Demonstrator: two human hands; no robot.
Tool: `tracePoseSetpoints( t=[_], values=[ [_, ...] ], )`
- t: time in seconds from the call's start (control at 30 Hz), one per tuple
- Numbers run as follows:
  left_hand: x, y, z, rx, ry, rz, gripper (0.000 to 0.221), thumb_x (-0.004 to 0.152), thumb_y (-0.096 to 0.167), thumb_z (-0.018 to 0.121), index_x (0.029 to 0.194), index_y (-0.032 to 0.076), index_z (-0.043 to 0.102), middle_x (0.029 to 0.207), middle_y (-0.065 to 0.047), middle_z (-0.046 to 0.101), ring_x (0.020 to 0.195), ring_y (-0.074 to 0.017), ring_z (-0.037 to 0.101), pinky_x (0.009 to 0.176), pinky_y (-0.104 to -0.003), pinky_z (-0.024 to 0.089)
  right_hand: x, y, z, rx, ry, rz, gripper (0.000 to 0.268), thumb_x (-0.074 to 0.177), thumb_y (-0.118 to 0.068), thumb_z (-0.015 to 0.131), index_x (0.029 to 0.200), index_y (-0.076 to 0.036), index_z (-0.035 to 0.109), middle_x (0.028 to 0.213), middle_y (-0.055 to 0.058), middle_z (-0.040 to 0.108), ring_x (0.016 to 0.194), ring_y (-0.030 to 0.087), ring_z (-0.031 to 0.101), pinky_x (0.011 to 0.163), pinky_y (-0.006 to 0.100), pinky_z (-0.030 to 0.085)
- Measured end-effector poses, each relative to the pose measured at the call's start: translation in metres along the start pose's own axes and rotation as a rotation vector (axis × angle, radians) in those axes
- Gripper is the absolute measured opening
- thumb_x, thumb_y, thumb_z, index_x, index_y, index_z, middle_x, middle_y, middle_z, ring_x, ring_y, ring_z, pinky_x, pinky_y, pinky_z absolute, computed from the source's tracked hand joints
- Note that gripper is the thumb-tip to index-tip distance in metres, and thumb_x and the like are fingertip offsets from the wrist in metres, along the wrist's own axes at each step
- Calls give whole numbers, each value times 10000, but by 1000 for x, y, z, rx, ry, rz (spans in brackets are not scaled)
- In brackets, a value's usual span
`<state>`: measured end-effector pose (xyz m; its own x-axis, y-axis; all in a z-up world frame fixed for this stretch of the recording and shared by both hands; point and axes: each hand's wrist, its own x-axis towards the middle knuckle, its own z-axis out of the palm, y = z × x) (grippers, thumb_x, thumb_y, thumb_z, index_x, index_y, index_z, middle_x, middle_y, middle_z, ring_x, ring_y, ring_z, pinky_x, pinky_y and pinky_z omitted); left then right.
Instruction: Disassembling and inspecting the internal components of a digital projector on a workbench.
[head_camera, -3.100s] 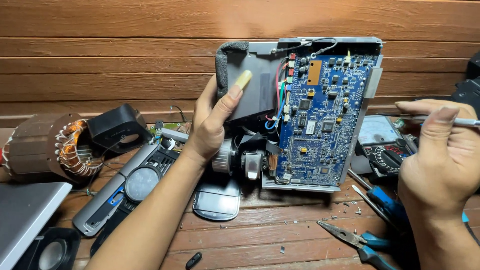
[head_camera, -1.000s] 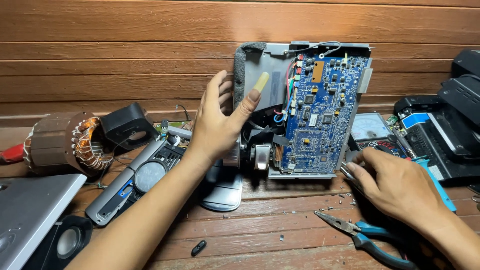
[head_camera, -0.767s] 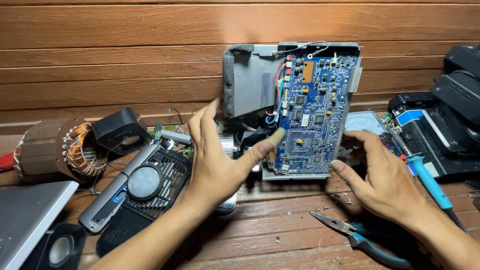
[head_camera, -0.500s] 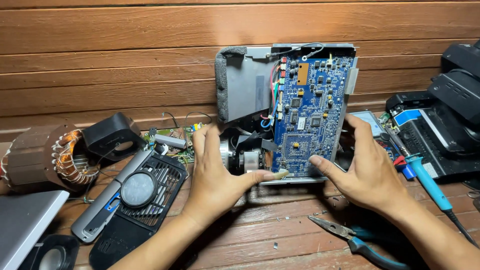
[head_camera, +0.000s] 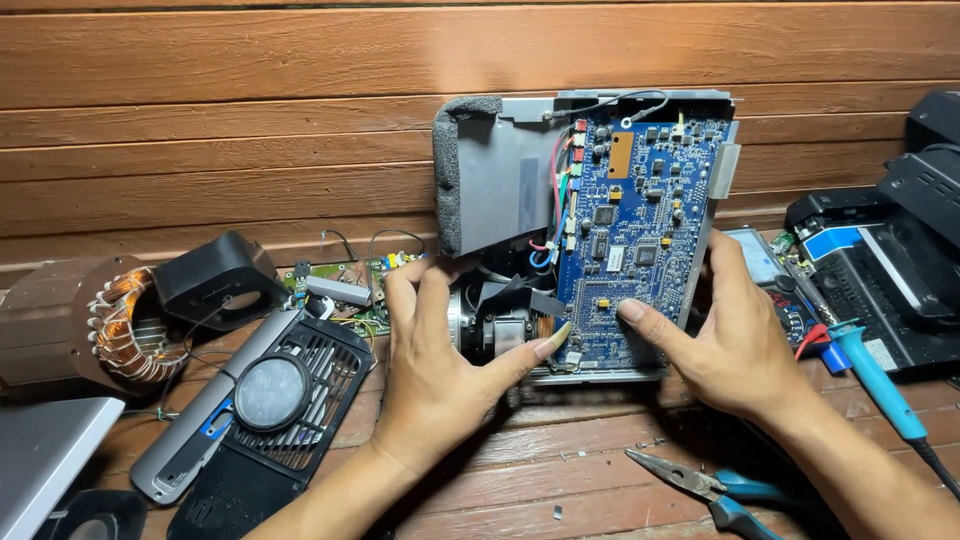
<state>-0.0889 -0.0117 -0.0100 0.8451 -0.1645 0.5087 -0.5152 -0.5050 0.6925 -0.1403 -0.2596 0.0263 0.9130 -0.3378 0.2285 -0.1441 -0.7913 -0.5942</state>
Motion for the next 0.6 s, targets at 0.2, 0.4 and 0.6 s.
tracePoseSetpoints(
  t=[0.2, 0.4, 0.6],
  values=[
    [1, -1, 0, -26, -4, 23, 761, 654, 503, 936, 1075, 42, 502, 1151, -118, 430, 1101, -293, 574, 939, -400, 514, -4, -4, 2, -19, -1, 51, 773, 748, -513, 726, 1351, -103, 468, 1251, 82, 715, 1113, 335, 694, 896, 478, 505],
    [1, -1, -2, -50, -22, 28, 761, 680, 522, 914, 1095, 50, 486, 1183, -124, 419, 1125, -291, 565, 955, -401, 512, -4, -6, -2, 16, -17, 70, 805, 720, -492, 755, 1386, -134, 477, 1309, 49, 707, 1169, 267, 694, 953, 443, 498],
    [3, 3, -8, -22, -34, -32, 977, 627, 575, 919, 1269, 28, 426, 1260, -138, 400, 1274, -338, 504, 1043, -458, 471, -12, -14, -6, 82, -78, 52, 934, 728, -417, 769, 1472, -87, 309, 1244, 103, 744, 1363, 197, 604, 1089, 436, 449]
  ],
)
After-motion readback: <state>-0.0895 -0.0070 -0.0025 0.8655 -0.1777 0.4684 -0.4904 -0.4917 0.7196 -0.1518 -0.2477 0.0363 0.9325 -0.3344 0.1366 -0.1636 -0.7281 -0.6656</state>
